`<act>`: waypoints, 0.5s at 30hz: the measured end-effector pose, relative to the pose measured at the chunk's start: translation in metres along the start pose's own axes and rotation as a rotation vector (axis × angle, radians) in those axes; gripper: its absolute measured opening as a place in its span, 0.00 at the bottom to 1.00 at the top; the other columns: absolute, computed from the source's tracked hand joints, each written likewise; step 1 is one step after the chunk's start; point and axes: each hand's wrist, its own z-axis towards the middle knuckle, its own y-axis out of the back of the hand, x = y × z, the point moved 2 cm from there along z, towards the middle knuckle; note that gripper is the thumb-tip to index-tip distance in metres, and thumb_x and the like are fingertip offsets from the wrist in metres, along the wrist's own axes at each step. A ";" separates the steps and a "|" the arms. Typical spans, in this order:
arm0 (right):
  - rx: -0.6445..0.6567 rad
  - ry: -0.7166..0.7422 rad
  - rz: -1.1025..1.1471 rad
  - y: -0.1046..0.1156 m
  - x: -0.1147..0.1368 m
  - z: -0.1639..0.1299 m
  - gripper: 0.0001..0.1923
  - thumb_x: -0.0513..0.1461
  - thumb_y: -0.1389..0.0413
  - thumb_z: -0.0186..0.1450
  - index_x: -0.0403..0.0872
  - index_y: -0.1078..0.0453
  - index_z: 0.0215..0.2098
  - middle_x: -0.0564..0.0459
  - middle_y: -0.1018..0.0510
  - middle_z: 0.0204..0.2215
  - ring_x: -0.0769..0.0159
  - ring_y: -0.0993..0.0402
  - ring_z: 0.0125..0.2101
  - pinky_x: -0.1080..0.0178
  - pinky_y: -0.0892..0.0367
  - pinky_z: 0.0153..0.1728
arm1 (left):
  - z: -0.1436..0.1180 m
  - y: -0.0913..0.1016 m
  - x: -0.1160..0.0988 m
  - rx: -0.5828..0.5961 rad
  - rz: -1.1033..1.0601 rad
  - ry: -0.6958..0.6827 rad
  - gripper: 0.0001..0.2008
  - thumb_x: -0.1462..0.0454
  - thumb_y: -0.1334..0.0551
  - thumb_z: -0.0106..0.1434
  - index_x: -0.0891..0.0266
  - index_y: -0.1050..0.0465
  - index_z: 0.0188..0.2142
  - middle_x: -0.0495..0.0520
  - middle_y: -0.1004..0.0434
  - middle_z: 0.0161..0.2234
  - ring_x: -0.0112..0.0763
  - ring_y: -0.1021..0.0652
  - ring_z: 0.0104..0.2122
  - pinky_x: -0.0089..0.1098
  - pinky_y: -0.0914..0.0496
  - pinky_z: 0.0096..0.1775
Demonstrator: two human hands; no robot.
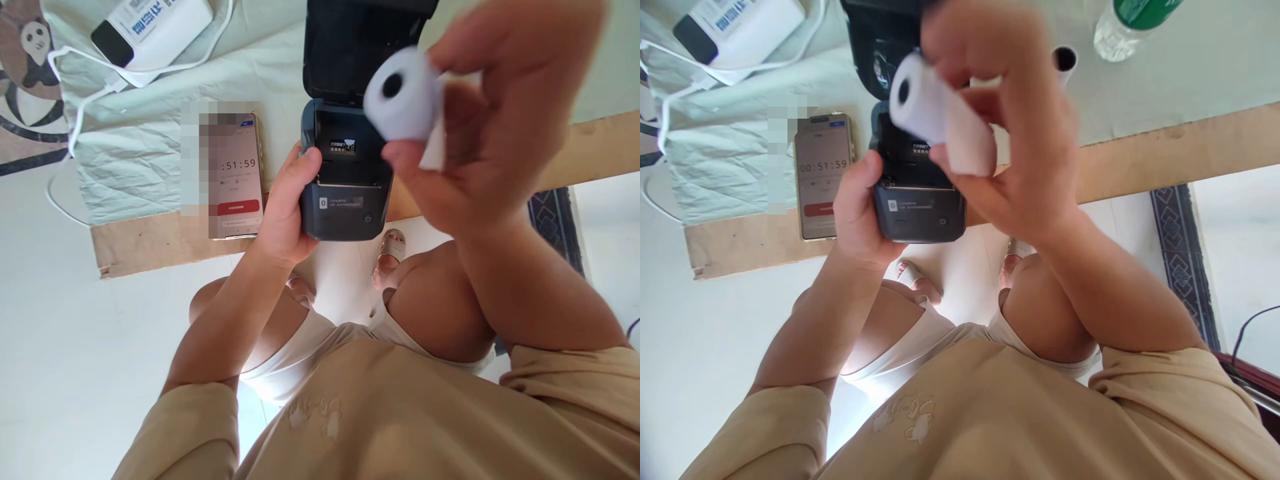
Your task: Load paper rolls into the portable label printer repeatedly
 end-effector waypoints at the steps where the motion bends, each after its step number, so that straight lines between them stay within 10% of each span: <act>1: -0.042 0.082 -0.086 -0.002 0.001 0.000 0.17 0.42 0.35 0.56 0.57 0.32 0.42 0.59 0.28 0.53 0.57 0.36 0.61 0.56 0.26 0.53 | 0.000 0.000 0.001 -0.010 0.000 0.003 0.07 0.58 0.41 0.67 0.56 0.26 0.37 0.52 0.19 0.40 0.44 0.25 0.57 0.38 0.28 0.55; 6: -0.142 0.483 -0.647 -0.008 0.009 0.002 0.10 0.30 0.43 0.59 0.51 0.34 0.34 0.58 0.20 0.40 0.63 0.22 0.44 0.58 0.27 0.44 | 0.000 0.001 0.002 -0.024 0.035 0.009 0.05 0.62 0.39 0.65 0.57 0.28 0.40 0.52 0.20 0.38 0.43 0.24 0.56 0.36 0.29 0.54; 15: -0.187 0.766 -0.697 -0.017 0.016 -0.011 0.04 0.35 0.42 0.61 0.50 0.33 0.30 0.57 0.24 0.30 0.67 0.29 0.31 0.59 0.36 0.33 | -0.003 0.004 -0.003 -0.148 0.091 0.086 0.13 0.57 0.38 0.63 0.55 0.26 0.46 0.54 0.19 0.38 0.50 0.24 0.56 0.39 0.27 0.50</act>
